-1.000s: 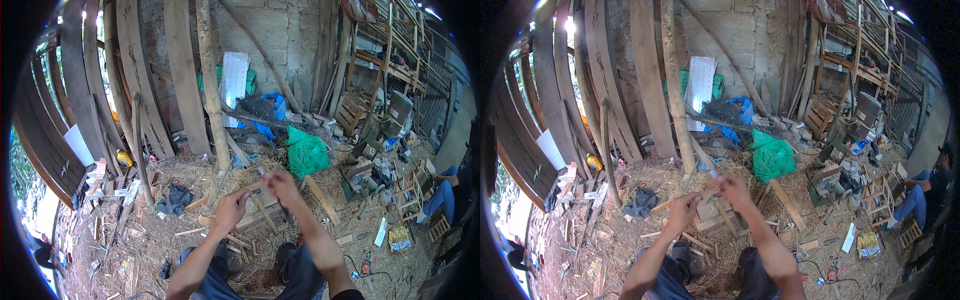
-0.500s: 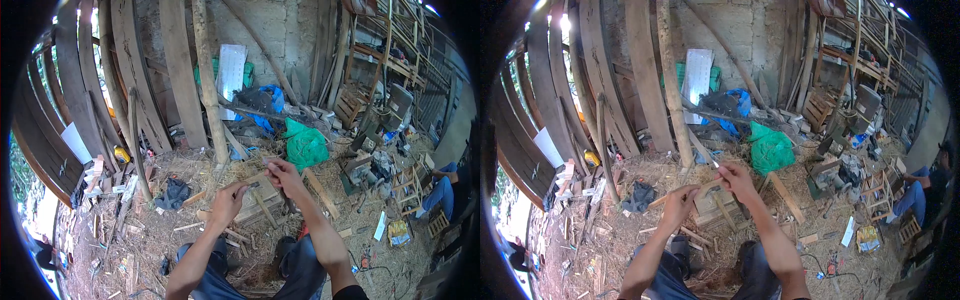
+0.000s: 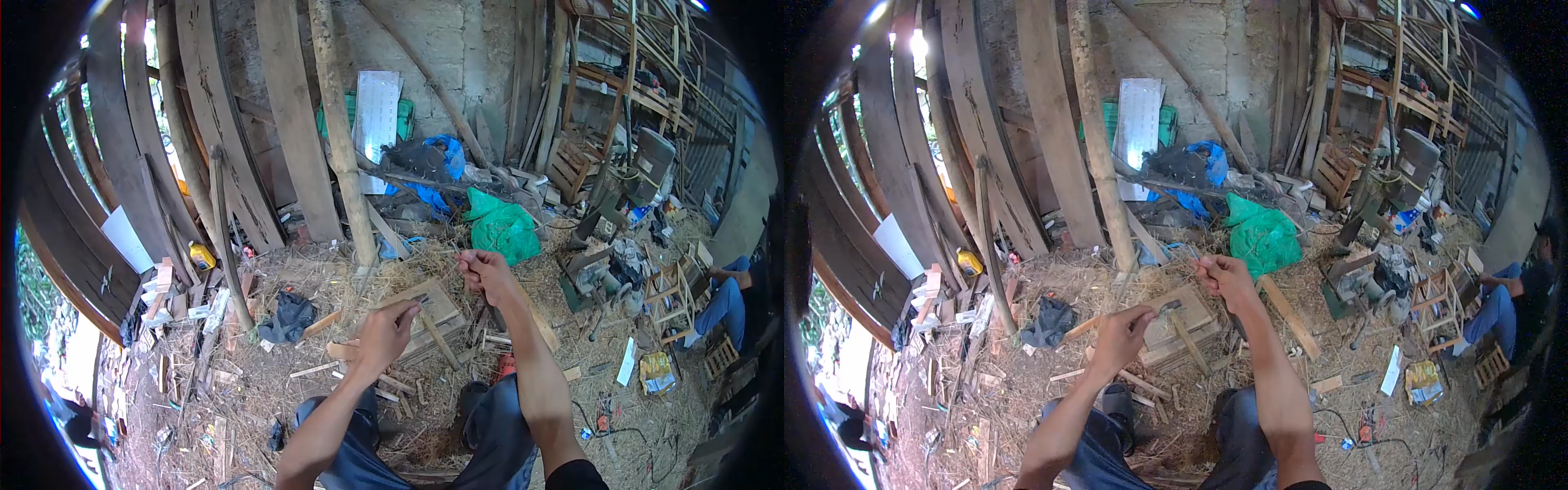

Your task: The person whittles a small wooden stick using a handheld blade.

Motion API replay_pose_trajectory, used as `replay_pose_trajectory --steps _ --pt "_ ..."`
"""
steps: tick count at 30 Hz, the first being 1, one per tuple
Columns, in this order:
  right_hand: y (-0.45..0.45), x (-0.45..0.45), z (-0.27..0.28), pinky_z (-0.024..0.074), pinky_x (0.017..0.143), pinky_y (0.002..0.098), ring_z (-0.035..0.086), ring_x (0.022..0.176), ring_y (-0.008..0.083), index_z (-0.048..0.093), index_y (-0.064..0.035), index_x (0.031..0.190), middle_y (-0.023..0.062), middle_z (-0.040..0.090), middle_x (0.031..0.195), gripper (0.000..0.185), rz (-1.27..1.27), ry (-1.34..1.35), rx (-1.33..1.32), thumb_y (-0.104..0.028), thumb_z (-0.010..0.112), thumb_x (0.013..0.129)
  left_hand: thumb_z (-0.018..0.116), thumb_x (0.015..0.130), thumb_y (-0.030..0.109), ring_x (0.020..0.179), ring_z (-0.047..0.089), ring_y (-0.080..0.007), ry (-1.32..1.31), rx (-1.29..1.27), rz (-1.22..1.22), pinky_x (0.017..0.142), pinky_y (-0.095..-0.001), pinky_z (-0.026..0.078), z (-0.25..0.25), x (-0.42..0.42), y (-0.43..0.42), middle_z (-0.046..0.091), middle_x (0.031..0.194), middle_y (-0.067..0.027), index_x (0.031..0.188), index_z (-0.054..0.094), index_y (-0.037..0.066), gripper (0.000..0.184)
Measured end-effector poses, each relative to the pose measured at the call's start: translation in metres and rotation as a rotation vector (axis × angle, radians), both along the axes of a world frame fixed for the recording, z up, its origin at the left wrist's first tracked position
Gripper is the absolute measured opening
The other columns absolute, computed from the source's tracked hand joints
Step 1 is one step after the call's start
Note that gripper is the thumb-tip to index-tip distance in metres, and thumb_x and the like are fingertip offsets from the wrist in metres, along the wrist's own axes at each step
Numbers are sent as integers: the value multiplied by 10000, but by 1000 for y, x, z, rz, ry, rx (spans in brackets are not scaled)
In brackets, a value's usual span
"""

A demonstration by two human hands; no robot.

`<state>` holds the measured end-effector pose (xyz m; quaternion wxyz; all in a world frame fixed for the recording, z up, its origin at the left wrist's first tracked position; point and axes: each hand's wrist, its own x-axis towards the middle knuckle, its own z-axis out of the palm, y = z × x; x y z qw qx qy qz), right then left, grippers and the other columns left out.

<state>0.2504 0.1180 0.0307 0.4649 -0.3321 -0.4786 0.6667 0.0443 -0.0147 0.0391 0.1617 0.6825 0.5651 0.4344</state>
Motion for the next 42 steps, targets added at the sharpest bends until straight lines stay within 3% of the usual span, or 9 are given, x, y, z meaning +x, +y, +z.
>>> replay_pose_trajectory --steps 5,11,19,21,22,28,31,40,42 --pt "14 30 3 274 421 175 379 509 26 580 -15 934 -36 517 698 179 -280 176 81 -190 541 922 594 859 102 640 608 -157 -65 -47 44 586 -305 460 4 -14 -9 666 808 -135 940 656 19 132" --pt "-19 3 13 288 432 181 372 512 32 559 -38 1139 -15 555 749 262 -94 75 111 -179 548 918 568 883 137 617 564 -110 -146 -9 92 568 -287 442 0 -25 3 666 785 -96 952 657 42 147" --pt "-22 -25 14 270 438 182 372 511 34 607 -5 1049 -6 565 728 217 39 107 75 -160 564 903 564 891 141 601 529 -101 -156 -17 -10 562 -271 428 0 -13 3 658 754 -70 964 656 46 151" --pt "-19 -22 12 270 438 182 372 509 34 613 10 1020 -9 565 718 209 21 112 52 -153 570 897 570 879 122 685 651 -263 -110 -62 -23 618 -315 481 9 -12 -1 672 843 -127 948 655 41 136" --pt "-17 -20 11 262 431 181 370 503 34 609 0 1006 -20 557 720 198 4 72 44 -162 570 899 570 879 122 685 651 -263 -111 -65 -23 618 -315 481 8 -12 0 672 843 -127 948 655 41 136" --pt "24 28 -9 260 414 189 367 496 41 614 1 993 -20 532 717 208 -365 222 81 -176 574 891 560 880 112 574 588 -226 -160 -91 -73 580 -315 456 -2 -22 -2 672 788 -106 945 654 42 134" --pt "18 47 -13 268 424 188 361 495 51 597 -1 1048 -11 533 739 253 -403 133 98 -198 582 891 539 901 118 633 522 -107 -206 -87 -54 595 -289 428 -5 -41 -1 627 732 -56 938 635 14 146" --pt "-39 -47 8 292 428 191 392 502 46 599 -3 1042 -9 554 722 210 90 34 56 -163 553 913 552 899 127 713 567 -122 -112 -102 -13 664 -292 449 -6 -27 5 650 786 -77 971 628 19 150" --pt "-33 -40 10 288 424 191 391 497 46 600 6 1022 -10 554 714 205 67 39 62 -161 553 913 562 876 116 549 582 -221 -161 18 -32 543 -324 436 -4 -23 5 656 751 -116 939 654 72 120"
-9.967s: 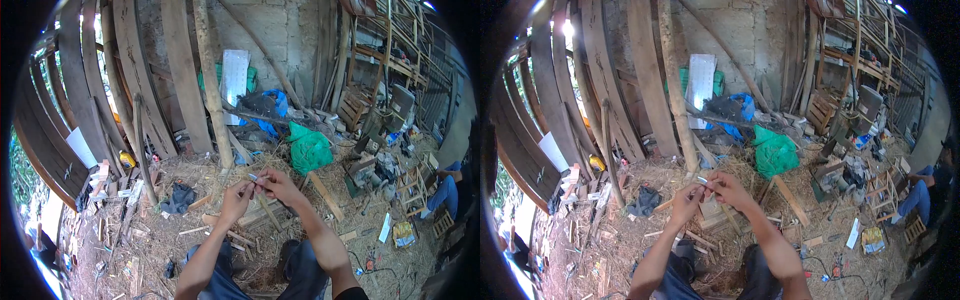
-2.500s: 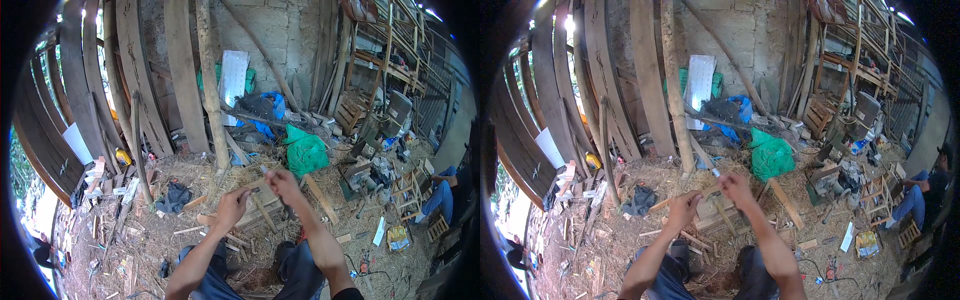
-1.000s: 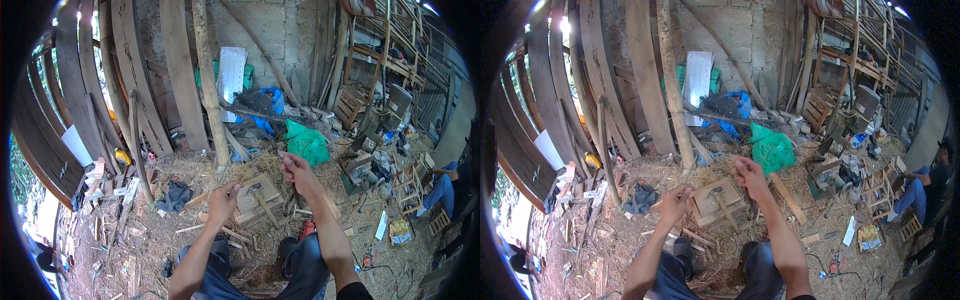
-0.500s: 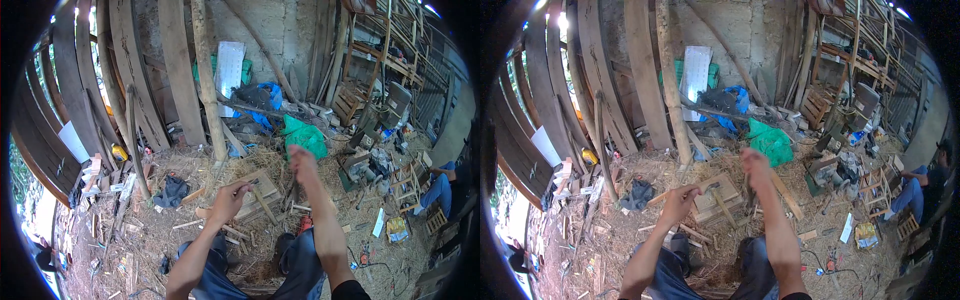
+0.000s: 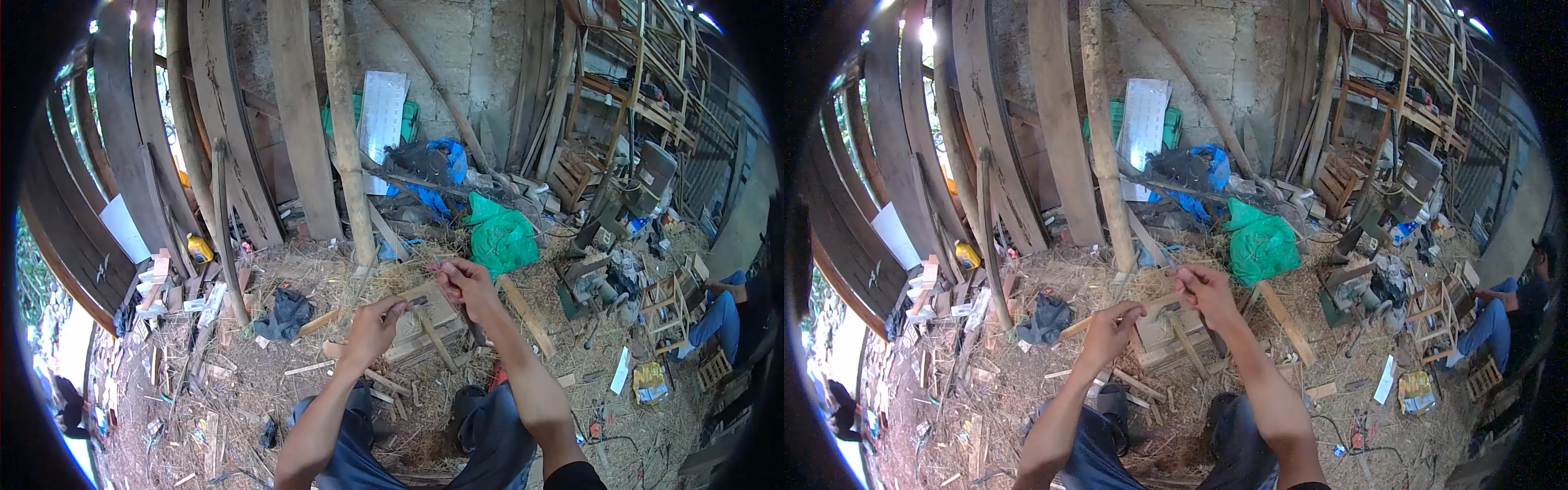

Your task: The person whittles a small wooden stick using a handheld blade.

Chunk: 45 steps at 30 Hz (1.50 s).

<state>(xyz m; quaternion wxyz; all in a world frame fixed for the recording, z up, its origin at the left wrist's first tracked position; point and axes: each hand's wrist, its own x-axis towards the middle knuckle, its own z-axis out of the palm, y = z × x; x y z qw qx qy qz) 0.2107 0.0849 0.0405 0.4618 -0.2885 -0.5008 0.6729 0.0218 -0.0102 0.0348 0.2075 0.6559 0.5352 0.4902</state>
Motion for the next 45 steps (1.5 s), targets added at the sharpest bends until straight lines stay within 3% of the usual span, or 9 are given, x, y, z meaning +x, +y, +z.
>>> replay_pose_trajectory --steps 9,13,19,21,24,36,39,43,45 --pt "10 15 5 250 401 195 380 481 39 598 5 865 -10 539 692 185 -77 -66 -23 -166 548 915 554 875 121 607 610 -295 62 -22 -5 561 -347 453 8 12 -1 663 775 -115 950 647 61 134" --pt "12 14 0 251 401 199 372 472 38 595 -7 848 -16 529 668 183 -99 -122 -2 -165 539 919 566 873 118 560 560 -259 76 -1 17 558 -329 435 -3 11 3 634 723 -115 946 638 34 132" --pt "-14 -19 -13 271 402 180 372 482 24 584 -33 881 -25 542 719 124 158 -295 115 -119 509 926 580 859 107 523 538 -263 122 26 105 526 -330 421 -3 6 6 627 702 -133 938 644 37 123" --pt "2 -13 -15 264 408 194 369 459 32 617 -16 876 -26 532 645 167 -189 -223 44 -160 543 915 587 852 95 524 551 -252 58 133 82 526 -330 426 -8 0 4 629 700 -141 924 650 29 116" --pt "10 14 -2 280 418 191 368 476 32 614 -10 926 -35 537 676 176 -170 -46 -4 -169 540 920 582 847 113 627 598 -338 84 -25 64 563 -390 451 9 1 -9 636 741 -154 948 662 81 133" --pt "-15 -15 1 267 418 200 383 507 39 609 5 938 -15 550 728 196 74 -42 -38 -180 550 915 628 834 117 561 590 -247 64 103 103 553 -317 452 4 7 -1 624 692 -166 929 662 18 141" --pt "2 -1 -5 271 419 201 385 499 40 614 2 914 -21 537 702 201 36 -79 2 -189 554 914 633 830 114 554 588 -227 98 243 85 557 -309 455 2 12 3 629 696 -166 926 662 17 139" --pt "23 26 -9 270 407 193 369 481 37 609 -2 949 -31 515 693 217 -227 -55 27 -209 557 911 626 835 113 573 599 -209 160 131 117 566 -299 459 0 7 -4 642 726 -162 930 662 22 136" --pt "35 54 -7 270 404 189 356 475 35 604 -6 973 -32 517 714 224 -397 36 5 -216 554 913 597 845 115 639 627 -317 89 0 126 570 -360 473 5 -6 -7 640 743 -162 943 659 62 128"
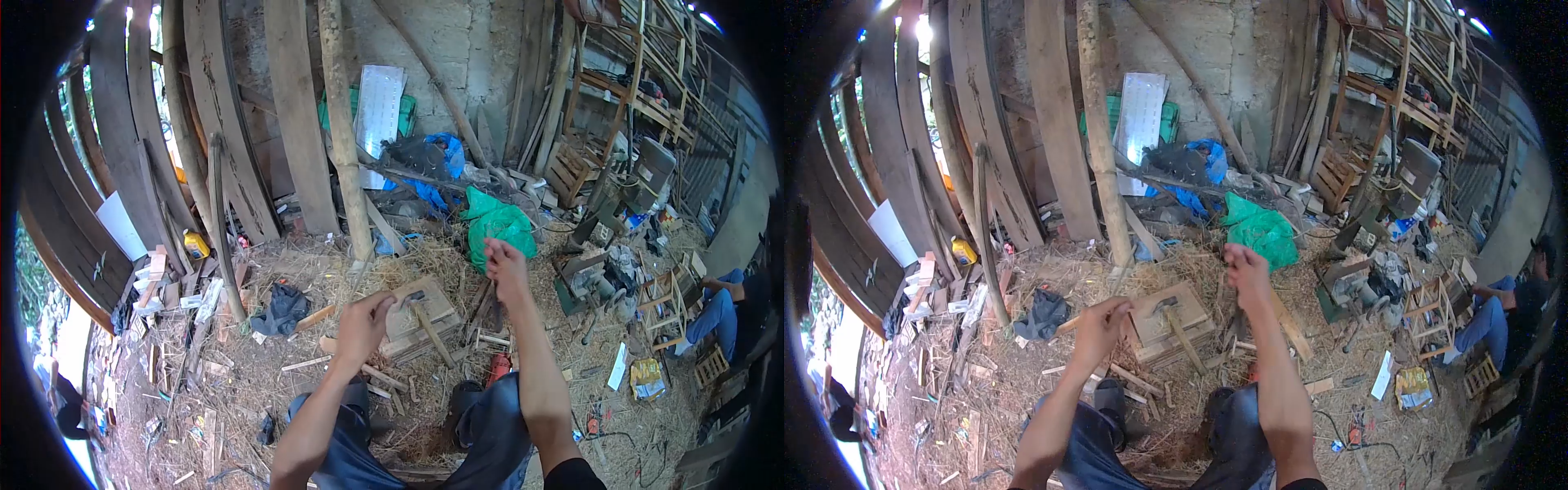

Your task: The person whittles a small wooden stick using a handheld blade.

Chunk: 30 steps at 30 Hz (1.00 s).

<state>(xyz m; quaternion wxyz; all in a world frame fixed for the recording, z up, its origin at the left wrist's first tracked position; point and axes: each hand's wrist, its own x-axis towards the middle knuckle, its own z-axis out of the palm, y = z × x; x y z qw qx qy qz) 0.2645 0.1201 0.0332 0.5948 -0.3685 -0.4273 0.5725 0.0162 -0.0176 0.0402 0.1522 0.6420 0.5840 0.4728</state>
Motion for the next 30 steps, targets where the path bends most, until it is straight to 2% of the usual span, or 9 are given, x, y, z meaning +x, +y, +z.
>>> replay_pose_trajectory --steps 4,9,17,19,22,24,26,28,30 --pt "-6 7 -2 276 411 187 353 478 34 600 -18 994 -28 522 730 221 46 -18 -39 -218 551 915 581 867 126 541 593 -281 -60 52 14 535 -332 453 -6 -1 11 610 659 -174 942 647 54 123" --pt "-53 -56 21 284 407 199 370 479 43 608 -27 988 -23 538 711 199 409 -104 -57 -202 548 914 569 879 127 518 560 -250 -25 -8 -38 529 -328 436 -9 12 16 612 675 -171 950 641 49 128" --pt "-13 -25 4 265 389 198 373 467 30 621 -5 961 -26 539 703 215 165 10 15 -205 568 902 571 875 125 518 536 -234 -80 -8 -119 537 -322 421 -13 10 15 587 652 -164 943 639 47 124" --pt "-21 -31 8 268 391 199 372 465 31 626 -4 955 -22 544 702 213 192 -3 -10 -202 569 901 569 874 115 580 575 -159 44 -61 -85 585 -291 451 -6 12 11 624 701 -145 927 633 13 132" --pt "-42 -55 5 289 404 200 386 468 39 632 -6 903 -7 563 699 185 236 -103 -87 -181 572 898 573 868 111 619 588 -162 7 -150 -68 611 -291 455 4 20 9 632 723 -139 926 633 11 130" --pt "-55 -72 -1 261 416 193 355 482 37 600 21 977 -16 531 681 224 523 -170 2 -187 540 921 574 868 115 561 561 -204 0 -61 -61 564 -309 435 -1 22 10 611 683 -149 928 635 27 123" --pt "-50 -75 -8 254 413 194 351 477 37 605 13 964 -24 520 659 216 530 -172 15 -187 537 921 576 868 118 503 533 -245 -10 29 -49 517 -327 416 -2 20 9 590 644 -159 930 637 42 116" --pt "-37 -60 -5 304 410 202 402 471 46 622 -20 867 -14 546 658 227 378 -169 -115 -228 542 914 580 864 115 510 550 -264 0 49 -83 520 -337 423 -2 19 6 602 657 -163 929 645 46 115" --pt "-23 -38 -2 284 401 203 389 481 39 626 -23 902 -29 529 661 226 320 -190 -114 -226 529 920 583 861 114 522 563 -274 5 80 -102 524 -341 428 -5 19 4 607 661 -163 928 648 49 113"
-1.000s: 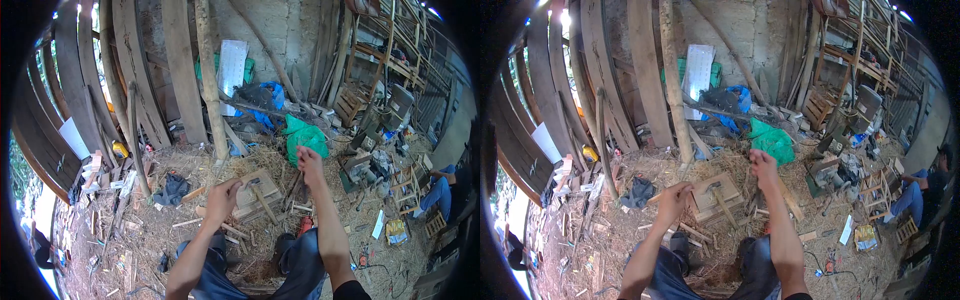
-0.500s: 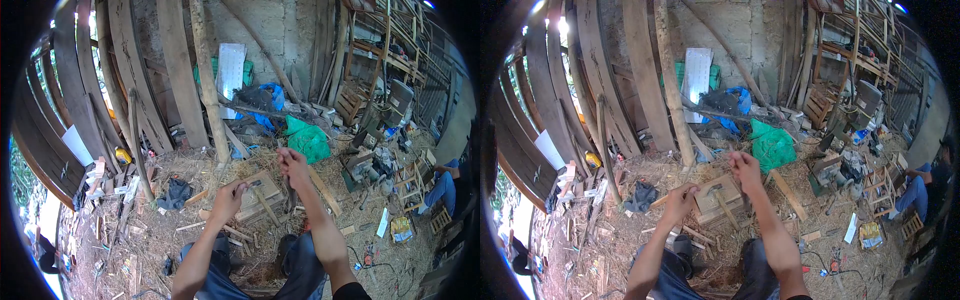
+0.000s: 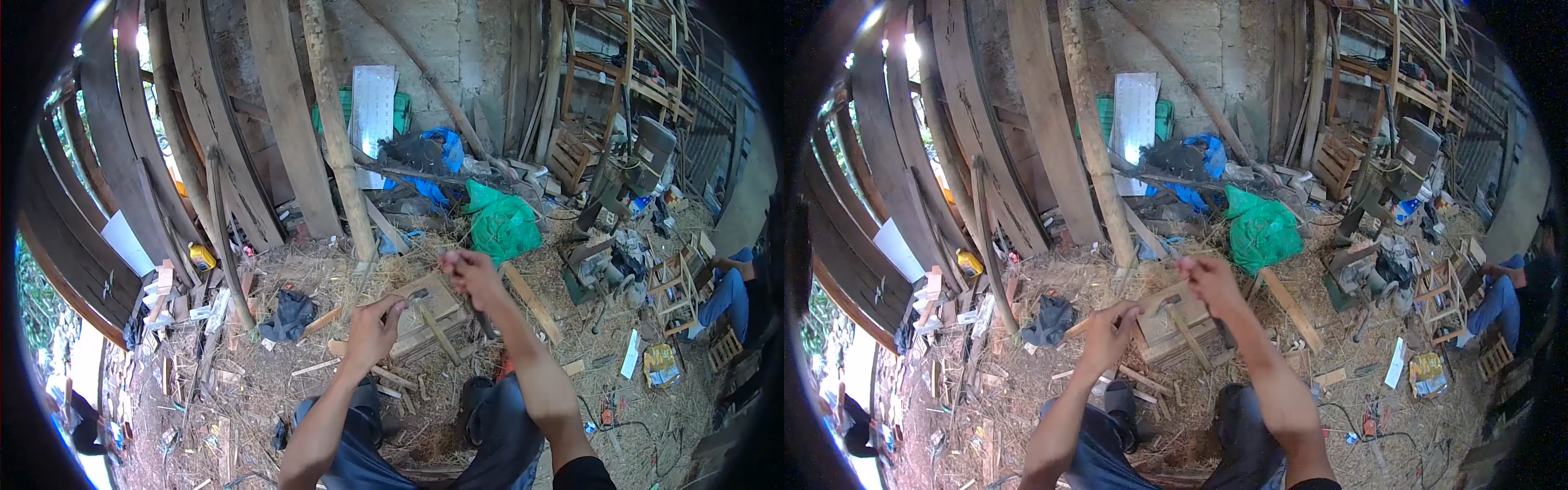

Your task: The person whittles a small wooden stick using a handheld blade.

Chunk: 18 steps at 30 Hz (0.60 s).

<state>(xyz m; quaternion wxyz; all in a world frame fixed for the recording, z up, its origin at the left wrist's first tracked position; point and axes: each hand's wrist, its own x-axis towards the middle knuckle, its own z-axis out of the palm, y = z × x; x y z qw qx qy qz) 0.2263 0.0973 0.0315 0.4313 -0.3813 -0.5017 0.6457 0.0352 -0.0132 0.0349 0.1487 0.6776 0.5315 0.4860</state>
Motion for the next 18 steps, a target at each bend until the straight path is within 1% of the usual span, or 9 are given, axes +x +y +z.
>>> replay_pose_trajectory --steps 2,4,5,8,10,12,14,16,18 --pt "13 21 -3 259 394 205 372 485 30 626 -23 931 -42 514 660 221 -74 98 -36 -222 531 922 585 859 113 534 576 -284 9 31 -24 528 -346 434 0 -2 -3 612 665 -162 926 652 53 112" --pt "22 45 2 257 398 205 363 483 29 624 -21 936 -46 513 664 220 -113 118 -32 -221 533 923 570 866 86 631 614 -194 100 -169 -3 593 -302 458 6 -7 -10 653 760 -125 926 645 28 112" --pt "24 51 2 255 402 204 355 481 27 621 -18 941 -51 511 669 219 -151 138 -30 -219 535 924 570 866 86 631 614 -194 100 -171 -6 593 -302 458 5 -7 -10 653 760 -125 926 645 28 112" --pt "23 47 -4 256 411 203 347 477 28 612 -12 954 -55 515 681 212 -179 114 -15 -210 545 920 573 865 86 638 624 -210 137 -178 13 593 -307 463 1 -8 -8 660 774 -123 928 648 29 114" --pt "26 49 -5 258 416 201 346 480 29 609 -11 960 -55 517 688 210 -225 122 1 -207 546 919 601 845 144 586 605 -307 98 -113 -11 547 -362 454 -1 -7 -5 625 697 -152 926 663 94 114" --pt "35 59 -7 261 420 200 345 483 30 605 -10 966 -55 519 694 208 -273 135 27 -205 548 918 595 847 141 596 604 -312 99 -66 -26 549 -364 454 -3 -7 -4 625 704 -156 925 663 93 114" --pt "47 77 -16 258 420 198 351 495 29 599 -9 976 -52 521 699 209 -483 202 36 -203 542 921 589 848 137 607 604 -318 102 -24 -45 552 -367 455 -1 -9 -5 626 711 -159 923 662 93 114" --pt "47 87 -18 259 418 198 354 501 30 600 -8 981 -47 524 702 215 -506 238 52 -207 544 920 565 873 113 635 610 -177 86 -147 43 597 -291 455 3 -18 -4 660 783 -122 915 643 21 128" --pt "42 86 -18 261 416 197 357 507 31 600 -7 987 -43 526 706 222 -529 268 65 -211 545 919 555 882 117 629 581 -146 -13 -132 65 593 -280 443 6 -19 0 646 754 -105 920 640 24 132"
